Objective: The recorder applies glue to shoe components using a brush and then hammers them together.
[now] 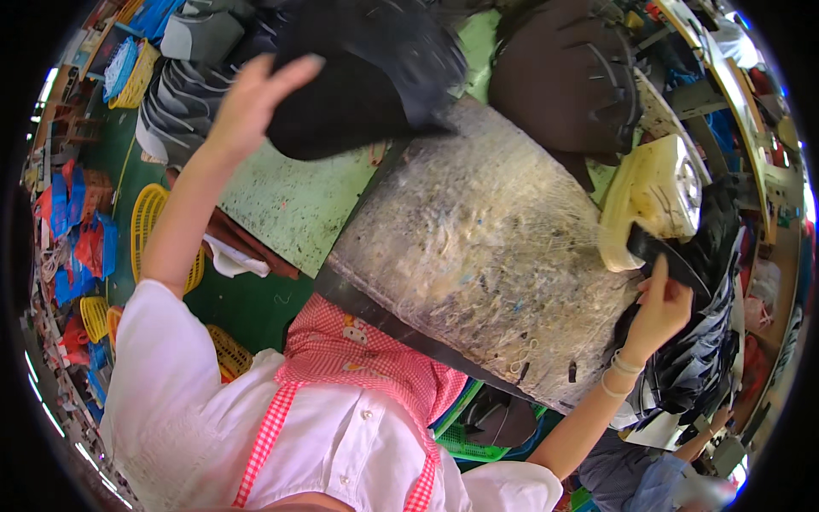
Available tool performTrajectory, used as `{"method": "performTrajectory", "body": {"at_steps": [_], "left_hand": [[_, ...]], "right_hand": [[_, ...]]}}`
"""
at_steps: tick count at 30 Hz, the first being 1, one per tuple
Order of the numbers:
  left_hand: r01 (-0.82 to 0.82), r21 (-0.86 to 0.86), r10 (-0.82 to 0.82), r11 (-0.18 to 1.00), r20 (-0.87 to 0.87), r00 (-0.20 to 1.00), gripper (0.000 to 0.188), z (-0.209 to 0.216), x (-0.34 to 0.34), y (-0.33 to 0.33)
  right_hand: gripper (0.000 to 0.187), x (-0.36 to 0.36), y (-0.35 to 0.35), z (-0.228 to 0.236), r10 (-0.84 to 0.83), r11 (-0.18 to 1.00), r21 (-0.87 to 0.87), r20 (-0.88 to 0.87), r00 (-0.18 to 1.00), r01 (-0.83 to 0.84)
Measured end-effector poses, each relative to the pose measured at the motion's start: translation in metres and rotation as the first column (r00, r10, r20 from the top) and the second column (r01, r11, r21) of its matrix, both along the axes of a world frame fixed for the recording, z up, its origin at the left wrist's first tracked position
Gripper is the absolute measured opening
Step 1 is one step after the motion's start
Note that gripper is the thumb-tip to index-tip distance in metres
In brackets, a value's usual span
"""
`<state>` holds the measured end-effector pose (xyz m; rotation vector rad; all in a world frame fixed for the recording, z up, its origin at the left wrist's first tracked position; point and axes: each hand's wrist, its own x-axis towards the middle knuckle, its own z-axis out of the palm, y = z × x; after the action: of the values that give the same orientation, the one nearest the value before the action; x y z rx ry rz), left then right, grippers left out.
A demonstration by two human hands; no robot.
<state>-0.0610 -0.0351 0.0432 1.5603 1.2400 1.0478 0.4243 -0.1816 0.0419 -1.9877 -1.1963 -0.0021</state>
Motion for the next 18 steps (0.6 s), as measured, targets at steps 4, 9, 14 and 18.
{"method": "performTrajectory", "body": {"at_steps": [4, 9, 14, 18], "left_hand": [[-0.169, 0.533, 0.312, 0.829, -0.191, 0.931, 0.037, 0.004, -0.011, 0.014], [0.094, 0.482, 0.328, 0.871, -0.714, 0.618, 0.072, -0.062, 0.025, 0.04], [0.268, 0.507, 0.132, 0.819, -0.62, 0.773, 0.081, -0.076, 0.066, 0.044], [0.278, 0.347, -0.161, 0.896, -0.331, 0.93, 0.078, -0.07, 0.12, 0.073]], "right_hand": [[0.057, 0.031, -0.001, 0.005, 0.036, 0.887, -0.462, 0.091, 0.995, 0.01], [0.028, -0.017, 0.006, 0.015, 0.317, 0.821, -0.386, -0.304, 0.898, -0.42], [0.02, -0.076, 0.122, 0.009, 0.563, 0.826, 0.123, -0.211, 0.799, -0.55], [0.029, -0.084, 0.206, -0.018, 0.238, 0.945, 0.125, 0.372, 0.897, -0.302]]}}
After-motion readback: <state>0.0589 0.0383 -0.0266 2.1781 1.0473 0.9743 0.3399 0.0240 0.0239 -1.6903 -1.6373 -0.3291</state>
